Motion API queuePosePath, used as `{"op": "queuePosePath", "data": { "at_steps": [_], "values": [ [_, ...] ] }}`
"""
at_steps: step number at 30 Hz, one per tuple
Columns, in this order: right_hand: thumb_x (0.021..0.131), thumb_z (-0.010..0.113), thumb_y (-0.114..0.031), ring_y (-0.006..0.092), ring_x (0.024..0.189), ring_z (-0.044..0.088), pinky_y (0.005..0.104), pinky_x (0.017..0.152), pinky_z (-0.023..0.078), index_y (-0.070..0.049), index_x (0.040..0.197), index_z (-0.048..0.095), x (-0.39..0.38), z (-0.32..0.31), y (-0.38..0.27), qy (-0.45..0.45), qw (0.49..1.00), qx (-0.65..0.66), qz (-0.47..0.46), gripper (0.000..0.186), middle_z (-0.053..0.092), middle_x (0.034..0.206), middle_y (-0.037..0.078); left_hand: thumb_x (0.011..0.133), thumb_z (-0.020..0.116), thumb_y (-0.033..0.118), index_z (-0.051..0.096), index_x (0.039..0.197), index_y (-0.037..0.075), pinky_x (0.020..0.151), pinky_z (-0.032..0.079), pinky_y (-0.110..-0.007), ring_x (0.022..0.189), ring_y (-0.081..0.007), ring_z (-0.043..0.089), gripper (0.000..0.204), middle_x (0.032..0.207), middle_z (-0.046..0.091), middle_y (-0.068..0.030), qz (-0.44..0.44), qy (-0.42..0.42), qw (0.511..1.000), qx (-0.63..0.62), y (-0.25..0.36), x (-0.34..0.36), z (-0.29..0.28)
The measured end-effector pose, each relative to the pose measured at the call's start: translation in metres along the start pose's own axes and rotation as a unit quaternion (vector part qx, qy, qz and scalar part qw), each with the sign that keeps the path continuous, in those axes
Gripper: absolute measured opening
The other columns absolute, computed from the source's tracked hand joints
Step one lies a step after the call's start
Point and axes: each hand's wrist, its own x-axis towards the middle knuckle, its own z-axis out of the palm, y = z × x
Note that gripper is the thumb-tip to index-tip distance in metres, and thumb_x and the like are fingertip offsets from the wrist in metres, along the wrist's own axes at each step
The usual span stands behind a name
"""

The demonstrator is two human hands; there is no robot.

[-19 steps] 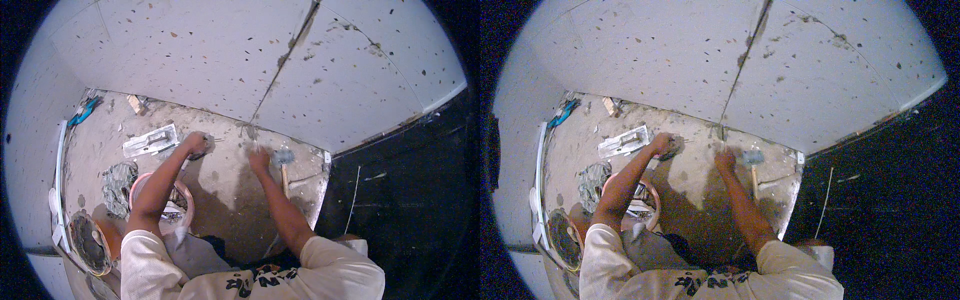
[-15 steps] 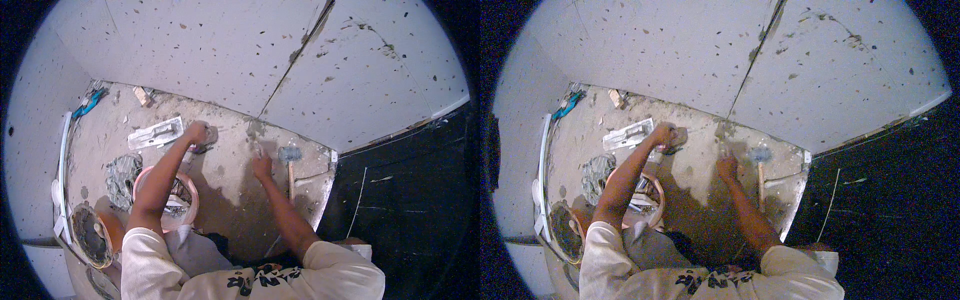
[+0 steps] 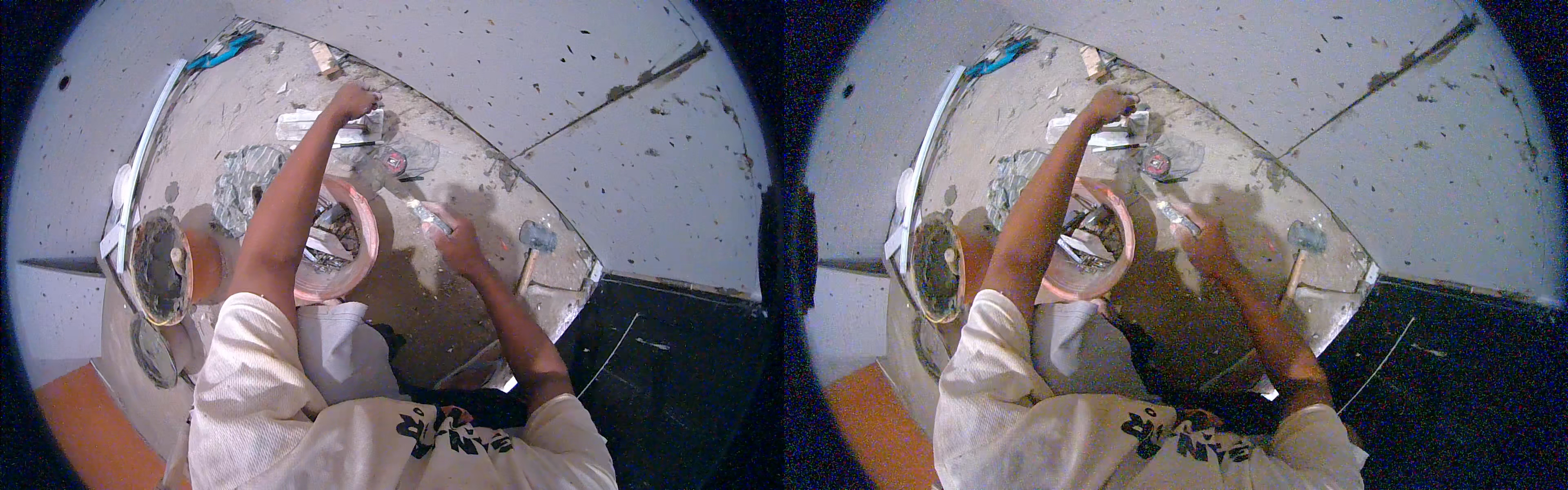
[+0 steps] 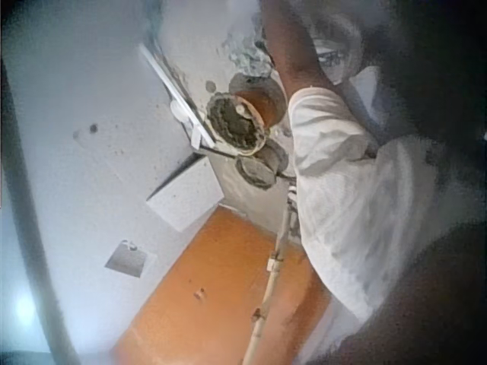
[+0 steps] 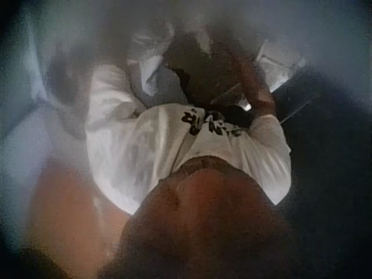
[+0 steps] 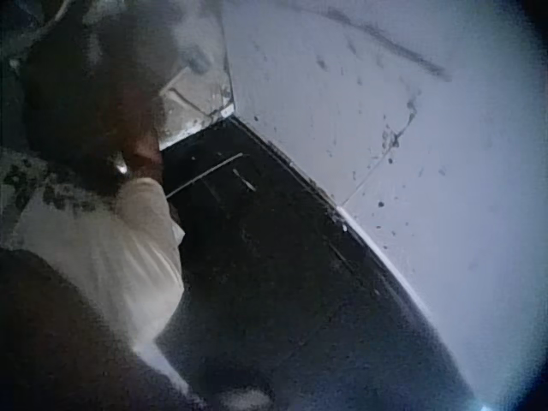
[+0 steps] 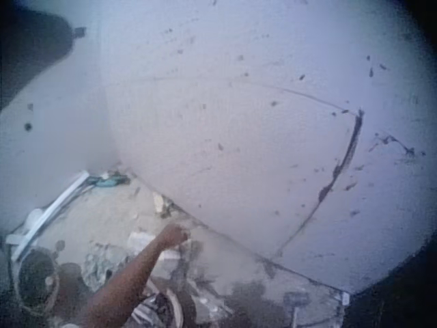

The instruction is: The person applies grout to the gaps between wall tiles using a trowel and a rubber float, smoothing the surface and cleaning excess material. They also use a hammer to tap tiles into place and a small tool to scrape the joints.

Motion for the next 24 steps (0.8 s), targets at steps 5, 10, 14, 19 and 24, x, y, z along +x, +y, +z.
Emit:
{"op": "queuePosePath", "data": {
  "at_steps": [5, 10, 14, 19, 24],
  "values": [
    [0.085, 0.064, -0.020, 0.0280, 0.109, 0.064, 0.0381, 0.097, 0.047, -0.007, 0.128, 0.060, 0.008, 0.005, 0.005, 0.015, 0.999, -0.024, 0.032, 0.045, 0.067, 0.116, 0.019, 0.088, 0.062, 0.037, 0.068, 0.075, 0.004, 0.055, 0.051, -0.033, 0.056, -0.0171, 0.060, 0.036, 0.068, 0.067, -0.0053, -0.057, -0.001, 0.993, -0.099, -0.035, -0.021, -0.017],
    [0.085, 0.064, -0.019, 0.0267, 0.107, 0.064, 0.0372, 0.096, 0.048, -0.005, 0.126, 0.060, 0.020, 0.019, -0.028, -0.046, 0.998, 0.022, 0.020, 0.043, 0.066, 0.119, 0.016, 0.078, 0.058, 0.032, 0.072, 0.088, 0.012, 0.071, 0.052, -0.050, 0.079, -0.0395, 0.066, 0.027, 0.085, 0.069, -0.0168, 0.081, -0.038, 0.941, 0.325, -0.091, -0.043, -0.045],
    [0.086, 0.063, -0.022, 0.0231, 0.102, 0.064, 0.0343, 0.092, 0.048, -0.001, 0.123, 0.061, 0.045, 0.022, -0.068, -0.035, 0.995, 0.088, 0.015, 0.042, 0.067, 0.112, 0.016, 0.080, 0.057, 0.032, 0.074, 0.090, 0.010, 0.079, 0.053, -0.048, 0.086, -0.0392, 0.067, 0.029, 0.093, 0.070, -0.0200, 0.017, 0.004, 0.974, 0.227, -0.089, -0.054, -0.023],
    [0.087, 0.061, -0.025, 0.0214, 0.099, 0.063, 0.0331, 0.088, 0.049, 0.003, 0.121, 0.059, 0.072, 0.079, -0.179, -0.029, 0.965, 0.083, -0.247, 0.044, 0.066, 0.107, 0.015, 0.077, 0.068, 0.028, 0.069, 0.103, 0.010, 0.081, 0.053, -0.038, 0.090, -0.0254, 0.065, 0.031, 0.103, 0.069, -0.0117, 0.083, -0.008, 0.992, -0.096, -0.114, -0.095, 0.004],
    [0.088, 0.058, -0.019, 0.0355, 0.098, 0.066, 0.0403, 0.087, 0.052, 0.001, 0.122, 0.056, 0.098, 0.168, -0.254, -0.036, 0.872, 0.139, -0.468, 0.040, 0.065, 0.109, 0.022, 0.077, 0.068, 0.023, 0.071, 0.088, 0.006, 0.068, 0.052, -0.041, 0.076, -0.0292, 0.066, 0.021, 0.089, 0.070, -0.0169, 0.058, 0.024, 0.998, 0.021, -0.151, -0.109, 0.029]
  ]
}}
